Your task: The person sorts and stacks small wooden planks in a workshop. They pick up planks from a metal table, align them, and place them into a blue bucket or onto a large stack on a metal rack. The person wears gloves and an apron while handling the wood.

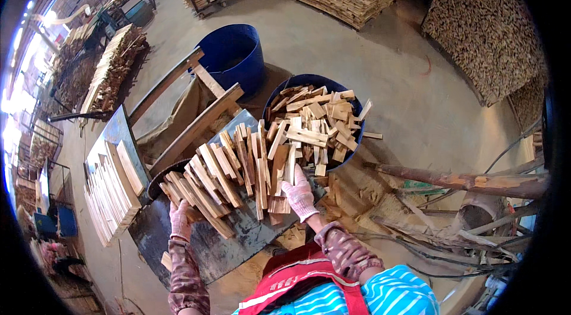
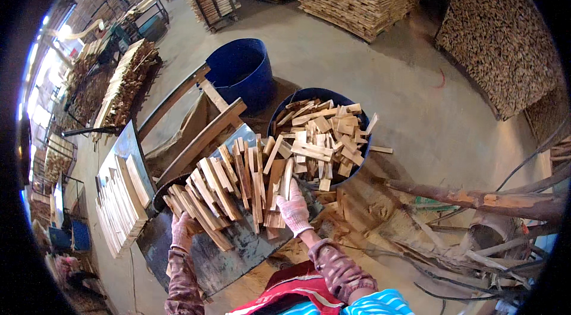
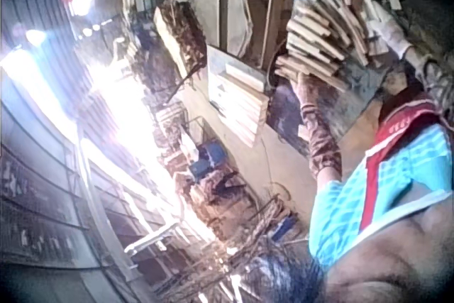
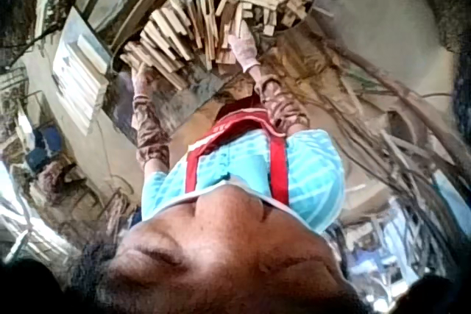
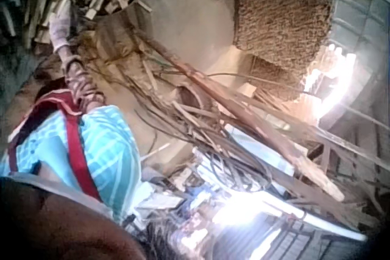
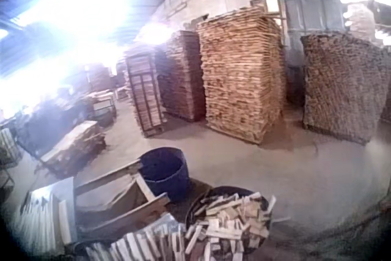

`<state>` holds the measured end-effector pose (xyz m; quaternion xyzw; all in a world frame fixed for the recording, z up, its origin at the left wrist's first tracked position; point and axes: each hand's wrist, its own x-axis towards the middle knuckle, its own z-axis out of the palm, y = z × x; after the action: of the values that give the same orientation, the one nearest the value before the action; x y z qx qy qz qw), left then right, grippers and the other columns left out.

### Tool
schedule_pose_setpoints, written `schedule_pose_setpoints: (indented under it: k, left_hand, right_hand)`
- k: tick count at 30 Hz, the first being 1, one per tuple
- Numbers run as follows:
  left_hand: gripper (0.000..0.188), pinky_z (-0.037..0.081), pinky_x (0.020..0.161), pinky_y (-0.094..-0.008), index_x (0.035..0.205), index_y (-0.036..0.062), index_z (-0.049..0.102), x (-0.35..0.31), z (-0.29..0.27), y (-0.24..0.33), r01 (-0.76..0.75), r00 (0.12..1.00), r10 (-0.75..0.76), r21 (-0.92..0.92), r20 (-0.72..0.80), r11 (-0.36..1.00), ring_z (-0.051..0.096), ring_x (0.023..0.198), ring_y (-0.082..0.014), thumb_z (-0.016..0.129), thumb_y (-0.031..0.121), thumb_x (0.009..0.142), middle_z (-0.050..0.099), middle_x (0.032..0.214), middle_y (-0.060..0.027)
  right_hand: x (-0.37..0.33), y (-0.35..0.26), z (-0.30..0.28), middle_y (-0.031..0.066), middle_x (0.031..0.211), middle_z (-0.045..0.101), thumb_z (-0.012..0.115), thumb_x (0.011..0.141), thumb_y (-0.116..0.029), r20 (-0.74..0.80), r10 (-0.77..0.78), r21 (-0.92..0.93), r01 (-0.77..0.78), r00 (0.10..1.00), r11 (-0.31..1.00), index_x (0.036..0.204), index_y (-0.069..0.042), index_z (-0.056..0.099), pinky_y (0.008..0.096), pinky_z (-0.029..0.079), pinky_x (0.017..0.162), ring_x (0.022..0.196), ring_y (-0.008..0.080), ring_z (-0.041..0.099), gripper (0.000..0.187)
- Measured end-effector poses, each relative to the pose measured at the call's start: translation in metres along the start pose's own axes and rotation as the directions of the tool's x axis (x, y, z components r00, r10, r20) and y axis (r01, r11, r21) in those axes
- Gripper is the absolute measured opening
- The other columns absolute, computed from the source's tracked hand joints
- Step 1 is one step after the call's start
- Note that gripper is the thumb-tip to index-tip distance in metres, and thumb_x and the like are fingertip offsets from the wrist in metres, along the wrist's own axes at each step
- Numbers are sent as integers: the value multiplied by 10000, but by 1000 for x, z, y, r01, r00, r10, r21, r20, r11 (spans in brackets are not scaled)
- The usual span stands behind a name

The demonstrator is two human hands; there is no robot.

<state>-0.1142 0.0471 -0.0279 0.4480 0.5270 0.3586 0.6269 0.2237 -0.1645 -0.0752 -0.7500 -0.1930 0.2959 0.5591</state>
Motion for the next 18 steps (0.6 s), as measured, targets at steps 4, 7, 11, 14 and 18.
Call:
schedule_pose_setpoints:
  k: [4, 7, 11, 14, 18]
  left_hand:
    - [459, 602, 743, -347, 1376, 55, 502, 2, 69, 0, 14, 1000, -13, -60, 8, 998, 693, 946, -220, 632, 100, 938, 669, 1153, -87]
    - [415, 605, 651, -347, 1342, 61, 509, 8, 128, 4, 50, 999, -49, -28, 10, 998, 695, 815, -213, 619, 102, 944, 666, 1054, -75]
    - [457, 562, 582, -324, 1356, 83, 513, 43, 224, -5, -11, 999, 14, -94, 38, 996, 654, 763, -174, 644, 112, 919, 651, 994, -42]
    - [489, 561, 836, -360, 1393, 71, 487, 76, 315, 7, -33, 978, 11, 105, 210, 994, 634, 1045, -232, 612, 67, 920, 620, 1213, -96]
    - [351, 521, 719, -391, 1224, 169, 510, 104, 409, 10, 254, 926, -288, 162, 243, 954, 584, 890, -281, 621, 149, 891, 562, 1083, -75]
  right_hand:
    - [32, 5, -43, 235, 1444, 522, 680, 882, -163, 20, 33, 218, -36, 999, 975, 1492, 36, 374, 346, 391, 1106, 1318, 318, 527, 711]
    - [70, 16, -74, 239, 1443, 519, 694, 873, -143, -56, -27, 188, 37, 998, 981, 1475, 56, 392, 338, 375, 1117, 1341, 320, 497, 702]
    - [125, 14, -114, 185, 1395, 552, 680, 864, -66, -111, 96, 477, -32, 989, 878, 1458, 34, 438, 357, 404, 1085, 1232, 298, 550, 649]
    - [196, 49, -138, 204, 1269, 645, 706, 835, -124, -287, 44, 266, 36, 957, 963, 1464, -40, 458, 384, 509, 976, 1119, 303, 634, 681]
    - [258, 58, -162, 214, 1155, 698, 696, 826, -156, -270, 258, -45, -280, 928, 959, 1465, -119, 463, 405, 543, 877, 1014, 334, 685, 681]
